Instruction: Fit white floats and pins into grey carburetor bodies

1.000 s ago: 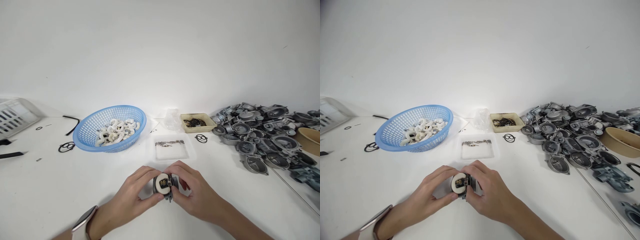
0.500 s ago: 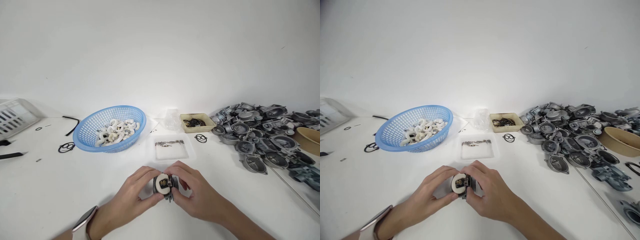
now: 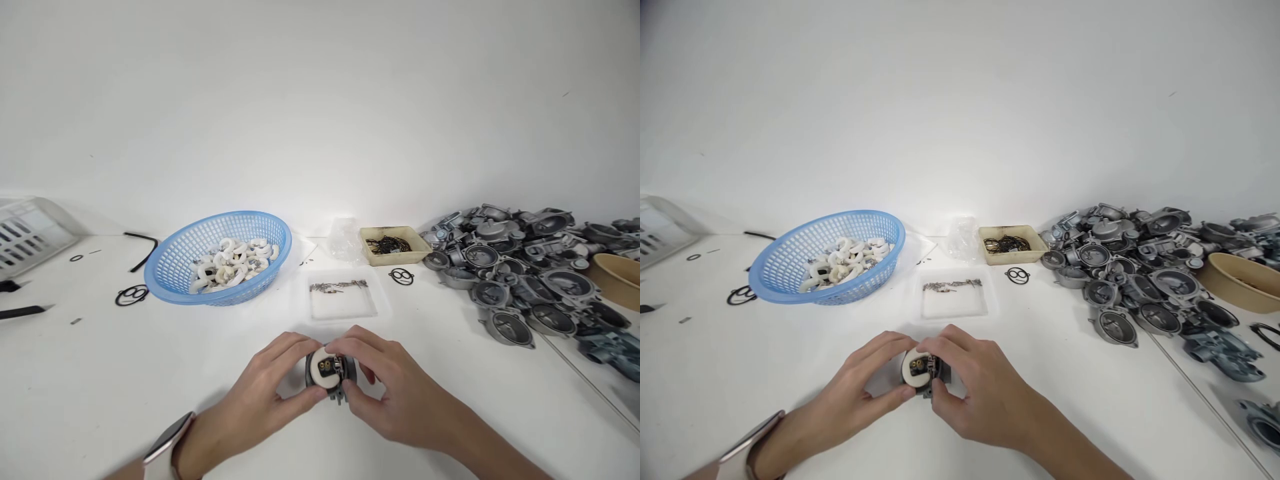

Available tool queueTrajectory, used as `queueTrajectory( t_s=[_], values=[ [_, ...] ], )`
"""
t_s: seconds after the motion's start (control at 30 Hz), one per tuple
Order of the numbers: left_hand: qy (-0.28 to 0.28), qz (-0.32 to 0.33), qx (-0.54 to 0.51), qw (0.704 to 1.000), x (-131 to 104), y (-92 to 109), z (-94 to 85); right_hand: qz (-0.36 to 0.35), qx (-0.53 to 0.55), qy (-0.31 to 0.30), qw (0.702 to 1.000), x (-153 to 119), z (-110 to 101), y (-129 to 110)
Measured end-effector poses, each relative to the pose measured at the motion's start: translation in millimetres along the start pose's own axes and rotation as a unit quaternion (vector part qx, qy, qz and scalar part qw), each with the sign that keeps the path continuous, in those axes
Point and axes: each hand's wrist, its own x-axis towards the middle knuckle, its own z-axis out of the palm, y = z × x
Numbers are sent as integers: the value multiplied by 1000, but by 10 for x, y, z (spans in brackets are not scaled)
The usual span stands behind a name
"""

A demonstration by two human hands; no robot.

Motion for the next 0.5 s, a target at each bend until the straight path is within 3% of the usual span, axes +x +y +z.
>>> queueTrajectory(
  t_s=[0.5],
  values=[
    [7,13,-2,1000,7,-29,18,-5,-24,3,1000,16,-8,26]
  ],
)
